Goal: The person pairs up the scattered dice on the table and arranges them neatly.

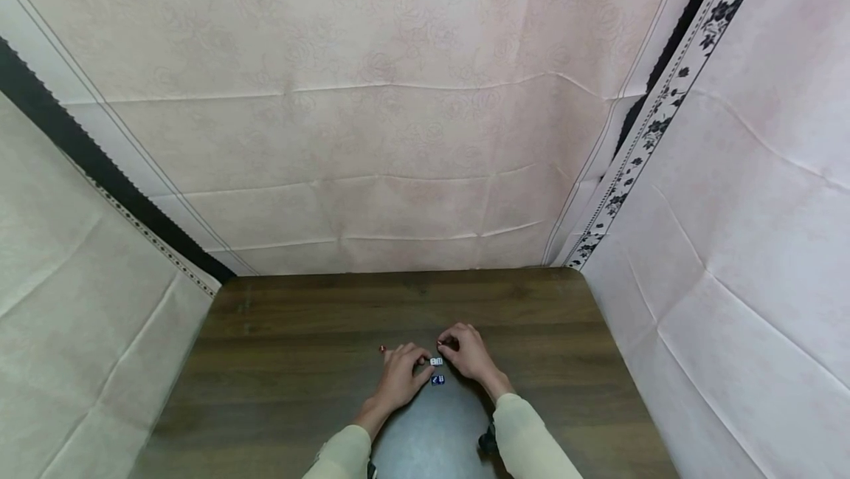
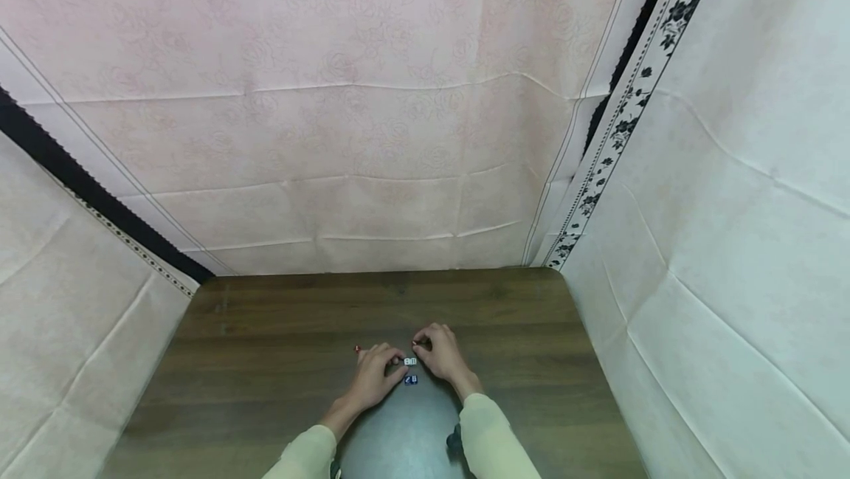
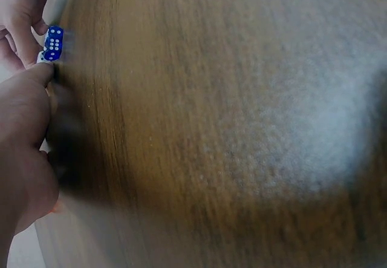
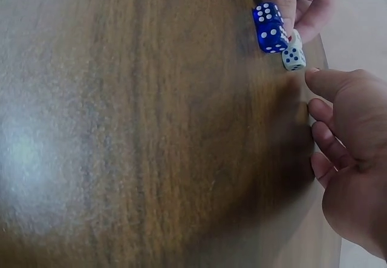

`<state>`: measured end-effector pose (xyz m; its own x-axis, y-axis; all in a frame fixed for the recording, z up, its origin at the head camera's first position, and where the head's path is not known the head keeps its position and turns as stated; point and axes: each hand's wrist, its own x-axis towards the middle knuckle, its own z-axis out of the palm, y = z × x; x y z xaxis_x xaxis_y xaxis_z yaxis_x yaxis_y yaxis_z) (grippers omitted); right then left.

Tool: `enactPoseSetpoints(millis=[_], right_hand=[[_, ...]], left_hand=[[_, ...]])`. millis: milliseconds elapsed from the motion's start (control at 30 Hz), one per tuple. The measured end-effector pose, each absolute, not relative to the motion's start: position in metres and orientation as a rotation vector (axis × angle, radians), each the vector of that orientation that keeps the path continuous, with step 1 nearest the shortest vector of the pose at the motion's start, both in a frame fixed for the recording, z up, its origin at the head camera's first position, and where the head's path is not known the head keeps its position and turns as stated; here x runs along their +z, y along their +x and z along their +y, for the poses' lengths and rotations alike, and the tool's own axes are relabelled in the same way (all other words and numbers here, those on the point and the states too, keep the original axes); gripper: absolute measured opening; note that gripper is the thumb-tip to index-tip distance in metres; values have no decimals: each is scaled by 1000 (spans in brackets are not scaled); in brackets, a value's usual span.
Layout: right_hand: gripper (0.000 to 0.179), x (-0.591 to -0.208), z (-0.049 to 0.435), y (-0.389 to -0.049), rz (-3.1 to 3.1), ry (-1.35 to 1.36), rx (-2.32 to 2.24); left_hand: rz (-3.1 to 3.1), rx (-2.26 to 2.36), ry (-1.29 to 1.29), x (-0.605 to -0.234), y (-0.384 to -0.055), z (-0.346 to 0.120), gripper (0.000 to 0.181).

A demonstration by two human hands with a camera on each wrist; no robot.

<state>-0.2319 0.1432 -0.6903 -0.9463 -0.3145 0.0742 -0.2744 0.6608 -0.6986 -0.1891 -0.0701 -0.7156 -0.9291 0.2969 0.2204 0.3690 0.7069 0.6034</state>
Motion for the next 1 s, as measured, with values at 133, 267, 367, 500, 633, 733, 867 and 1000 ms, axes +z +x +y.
enactPoseSetpoints(millis=[133,267,367,500,633,733,867,1000], right_hand=[[5,-692,142,-231,2842,-497,-1130],[4,-694,142,-230,2861,-501,-1089],[5,-694,142,-230,2859,-501,-1084],[6,-696,143,-230,2862,-501,-1084],[6,-696,143,-230,2868,-503,-1079],[7,-696,143,-230,2870,-506,-1078],[7,-696,143,-230,2871,-513,-1079],[6,-696,143,-229,2876,-517,-1077]], left_hand=[[-2795,-1028,-550,-716,-189,-70,14],[-2787,-1032,-552,-716,-189,-70,14],[-2789,-1037,-552,-715,-189,-70,13],[-2793,-1050,-548,-714,-188,-70,14],[-2791,-1051,-547,-712,-188,-70,14],[-2791,-1055,-544,-712,-188,-69,14],[-2796,-1069,-534,-712,-188,-69,13],[-2797,-1080,-529,-712,-188,-70,14]])
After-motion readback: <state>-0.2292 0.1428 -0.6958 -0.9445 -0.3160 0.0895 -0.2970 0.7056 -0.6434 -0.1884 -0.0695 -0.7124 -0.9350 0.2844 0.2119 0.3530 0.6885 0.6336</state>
